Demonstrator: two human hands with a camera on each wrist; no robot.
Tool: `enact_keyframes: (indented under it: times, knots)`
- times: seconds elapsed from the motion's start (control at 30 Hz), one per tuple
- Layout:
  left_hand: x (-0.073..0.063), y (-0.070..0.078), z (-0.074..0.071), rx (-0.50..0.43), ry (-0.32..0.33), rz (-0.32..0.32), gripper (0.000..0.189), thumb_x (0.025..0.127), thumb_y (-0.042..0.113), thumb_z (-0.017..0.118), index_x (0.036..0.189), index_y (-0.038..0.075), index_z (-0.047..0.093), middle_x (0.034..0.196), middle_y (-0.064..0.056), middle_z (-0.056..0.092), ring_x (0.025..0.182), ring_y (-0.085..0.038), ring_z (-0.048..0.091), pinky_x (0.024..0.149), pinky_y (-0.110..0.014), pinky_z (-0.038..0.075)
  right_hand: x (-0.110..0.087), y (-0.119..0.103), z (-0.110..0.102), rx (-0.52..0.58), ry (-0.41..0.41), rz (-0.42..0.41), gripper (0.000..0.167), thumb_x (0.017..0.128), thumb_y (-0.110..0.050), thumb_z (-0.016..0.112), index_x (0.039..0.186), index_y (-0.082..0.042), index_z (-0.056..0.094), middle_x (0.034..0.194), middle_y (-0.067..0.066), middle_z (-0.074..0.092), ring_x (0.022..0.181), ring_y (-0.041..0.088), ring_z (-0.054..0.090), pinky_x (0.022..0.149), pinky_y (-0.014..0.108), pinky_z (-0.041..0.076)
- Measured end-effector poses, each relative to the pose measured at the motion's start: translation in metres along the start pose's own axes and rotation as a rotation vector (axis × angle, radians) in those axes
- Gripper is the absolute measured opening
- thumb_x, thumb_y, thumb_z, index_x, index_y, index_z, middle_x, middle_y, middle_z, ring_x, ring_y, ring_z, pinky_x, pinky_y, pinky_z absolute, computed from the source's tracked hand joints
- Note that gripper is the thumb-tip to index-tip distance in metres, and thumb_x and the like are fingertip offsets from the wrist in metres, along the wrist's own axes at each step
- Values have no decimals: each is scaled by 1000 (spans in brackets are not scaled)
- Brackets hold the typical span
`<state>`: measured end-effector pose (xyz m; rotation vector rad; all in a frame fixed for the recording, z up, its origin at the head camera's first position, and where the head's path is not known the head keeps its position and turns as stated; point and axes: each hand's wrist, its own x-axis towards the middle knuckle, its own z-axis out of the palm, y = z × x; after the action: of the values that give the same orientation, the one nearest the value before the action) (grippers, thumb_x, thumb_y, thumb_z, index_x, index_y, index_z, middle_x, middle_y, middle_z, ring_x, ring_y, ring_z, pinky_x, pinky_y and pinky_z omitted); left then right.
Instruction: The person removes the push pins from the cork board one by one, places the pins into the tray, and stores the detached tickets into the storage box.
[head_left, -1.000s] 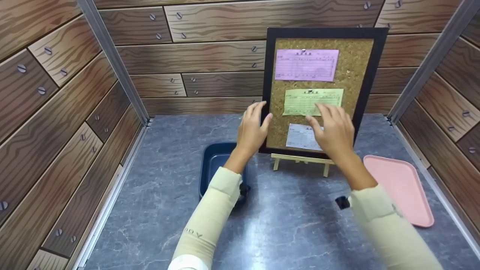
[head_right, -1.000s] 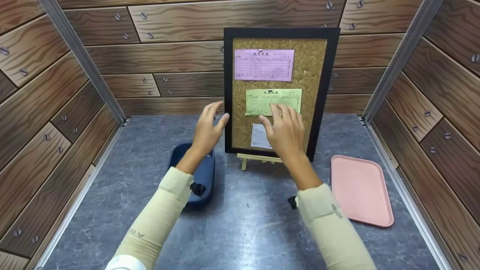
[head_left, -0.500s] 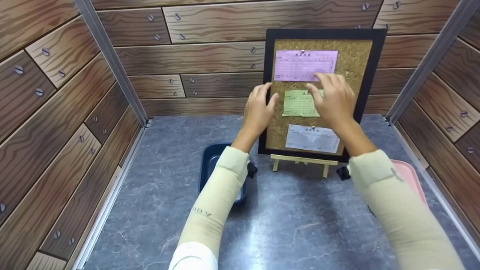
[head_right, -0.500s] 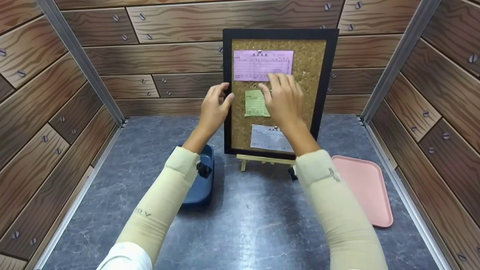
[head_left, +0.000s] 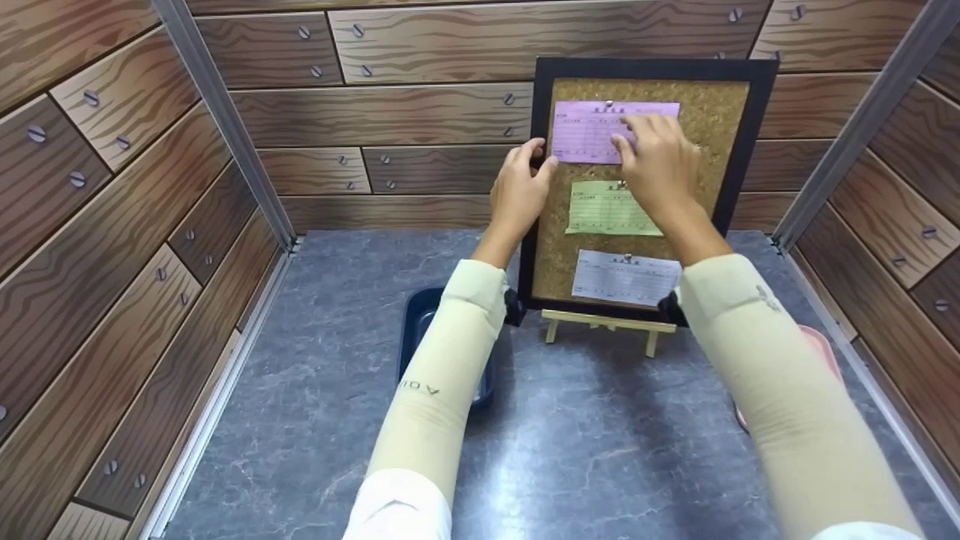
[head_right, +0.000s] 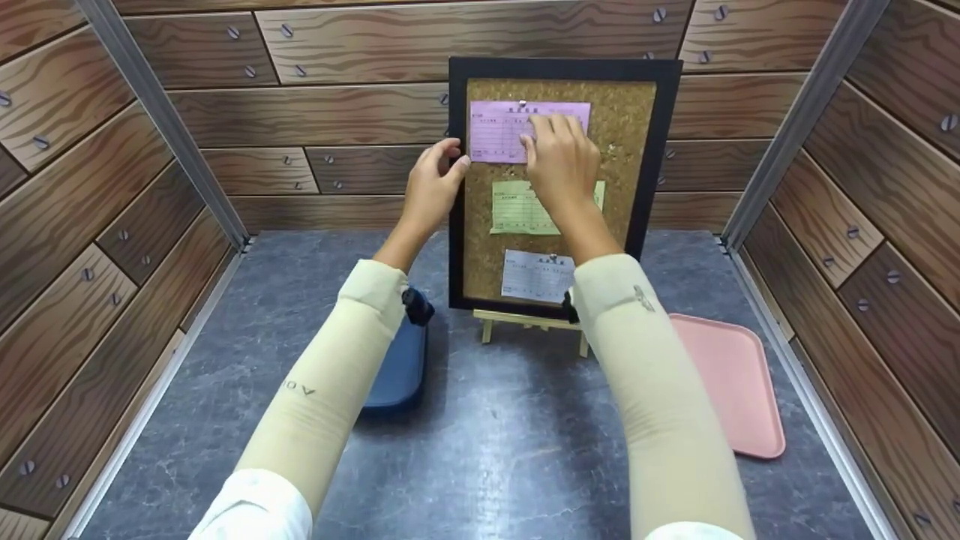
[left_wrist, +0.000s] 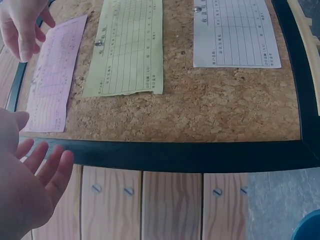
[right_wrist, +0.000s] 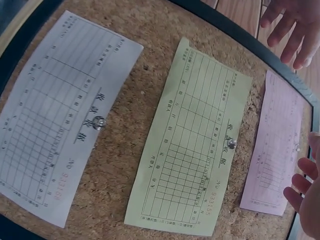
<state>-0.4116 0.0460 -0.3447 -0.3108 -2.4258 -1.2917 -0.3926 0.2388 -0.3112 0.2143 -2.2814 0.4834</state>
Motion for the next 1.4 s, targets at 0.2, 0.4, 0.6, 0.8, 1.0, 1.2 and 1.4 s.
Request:
enact_keyframes:
  times: [0.2,0.4,0.6,0.8,1.0,1.2,1.4]
  knots:
    - [9,6,4,46,-30,-7,44,102,36,57,144,21,54,137,4,59,118,-11,61,97,-31,48,16,1,8,14,37,13,28,98,-27,65,120,-11,70,116,10,71,109,31,62,80,54,51]
    - [12,14,9,135,-36,-3,47,103,34,57,147,19,51,145,0,55,127,-17,59,100,-34,49,27,0,17,-10,52,18,27,98,-26,64,118,-9,71,113,10,71,107,31,61,78,55,50]
    - [14,23,12,94,-15,-40,46,103,31,57,147,17,53,140,1,59,127,-15,59,100,-32,49,35,-2,19,-30,46,19,26,98,-24,63,117,-7,70,113,12,70,109,33,59,80,56,51]
    - [17,28,11,35,2,-106,50,103,33,55,151,20,48,135,6,63,126,-13,59,99,-33,49,42,-6,19,-34,61,25,22,99,-20,61,115,-7,71,111,13,70,108,34,59,79,57,50]
    - [20,24,13,5,-2,-115,47,103,32,54,150,26,49,128,6,63,115,-13,63,91,-34,50,42,-6,21,-30,36,54,22,99,-22,63,114,-9,71,112,12,69,109,33,58,80,57,50]
    - [24,23,15,-36,17,-111,43,103,32,55,145,25,53,121,4,63,105,-12,62,86,-33,49,42,-6,23,-32,21,55,22,99,-23,63,115,-9,71,112,12,68,110,33,57,80,57,50]
    - [28,28,15,-68,70,-114,34,102,31,58,135,23,61,118,3,60,101,-11,61,84,-30,48,46,-5,23,-36,38,57,20,98,-19,63,112,-8,72,109,12,66,108,32,56,79,57,50]
